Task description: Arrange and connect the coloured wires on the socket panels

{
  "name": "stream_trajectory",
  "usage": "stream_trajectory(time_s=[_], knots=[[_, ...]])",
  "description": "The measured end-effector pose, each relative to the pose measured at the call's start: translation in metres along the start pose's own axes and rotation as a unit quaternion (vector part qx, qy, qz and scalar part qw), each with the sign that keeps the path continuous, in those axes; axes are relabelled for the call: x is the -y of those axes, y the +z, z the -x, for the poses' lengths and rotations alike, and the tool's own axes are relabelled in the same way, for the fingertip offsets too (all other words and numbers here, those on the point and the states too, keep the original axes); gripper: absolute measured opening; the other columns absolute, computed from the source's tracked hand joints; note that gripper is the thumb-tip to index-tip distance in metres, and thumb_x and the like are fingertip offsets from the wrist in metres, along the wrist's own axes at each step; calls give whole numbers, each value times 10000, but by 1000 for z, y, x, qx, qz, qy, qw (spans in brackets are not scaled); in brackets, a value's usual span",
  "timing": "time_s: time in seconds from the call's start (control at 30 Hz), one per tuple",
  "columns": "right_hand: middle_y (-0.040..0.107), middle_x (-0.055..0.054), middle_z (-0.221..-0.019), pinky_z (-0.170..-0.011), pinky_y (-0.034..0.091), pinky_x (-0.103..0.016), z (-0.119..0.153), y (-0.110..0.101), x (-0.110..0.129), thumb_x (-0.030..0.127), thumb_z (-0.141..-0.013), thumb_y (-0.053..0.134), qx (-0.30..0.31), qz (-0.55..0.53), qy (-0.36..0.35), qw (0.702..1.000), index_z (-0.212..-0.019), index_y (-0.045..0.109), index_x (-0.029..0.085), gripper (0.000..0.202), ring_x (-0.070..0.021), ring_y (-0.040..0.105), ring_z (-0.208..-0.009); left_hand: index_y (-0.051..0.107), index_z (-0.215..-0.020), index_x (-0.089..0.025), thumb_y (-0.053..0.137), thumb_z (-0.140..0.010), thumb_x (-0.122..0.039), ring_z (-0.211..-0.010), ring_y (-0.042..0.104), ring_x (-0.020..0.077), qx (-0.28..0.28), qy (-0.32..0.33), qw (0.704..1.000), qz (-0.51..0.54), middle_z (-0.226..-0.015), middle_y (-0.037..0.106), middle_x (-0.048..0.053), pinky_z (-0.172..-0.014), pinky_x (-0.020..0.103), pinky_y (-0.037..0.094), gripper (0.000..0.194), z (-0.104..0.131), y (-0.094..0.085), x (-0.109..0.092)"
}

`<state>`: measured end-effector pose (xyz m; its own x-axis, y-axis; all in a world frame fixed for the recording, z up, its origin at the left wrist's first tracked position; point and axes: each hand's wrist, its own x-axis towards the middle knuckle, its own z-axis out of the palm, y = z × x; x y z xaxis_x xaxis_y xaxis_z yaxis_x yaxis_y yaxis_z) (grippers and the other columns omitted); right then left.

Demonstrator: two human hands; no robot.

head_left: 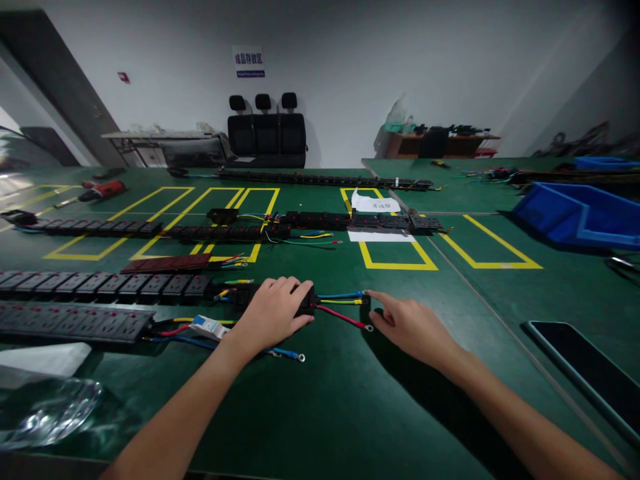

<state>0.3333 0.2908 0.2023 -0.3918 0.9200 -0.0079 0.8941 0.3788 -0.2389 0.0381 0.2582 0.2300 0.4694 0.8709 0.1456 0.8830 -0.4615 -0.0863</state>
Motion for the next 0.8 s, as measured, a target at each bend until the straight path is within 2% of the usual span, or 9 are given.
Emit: stream_trajectory(time_s=[0.43,0.8], knots=[[721,-71,-726,-524,286,-301,1,-1,2,393,-946,455,-9,-19,-15,1000,-1368,674,205,511,-213,634,-602,493,-1438,-177,677,-950,-498,-1121,611,282,4,-2,1000,-1,-1248,638,114,-917,402,456,613,1,-1,0],[714,-71,-714,-522,248,-294,1,-1,0,377,-957,458,-15,-22,-26,999,-1358,672,196,489,-199,613,-576,501,-1428,-173,657,-962,-481,-1110,612,285,-1,1,1000,1,-1236,642,122,-906,397,453,580,1,-1,0]])
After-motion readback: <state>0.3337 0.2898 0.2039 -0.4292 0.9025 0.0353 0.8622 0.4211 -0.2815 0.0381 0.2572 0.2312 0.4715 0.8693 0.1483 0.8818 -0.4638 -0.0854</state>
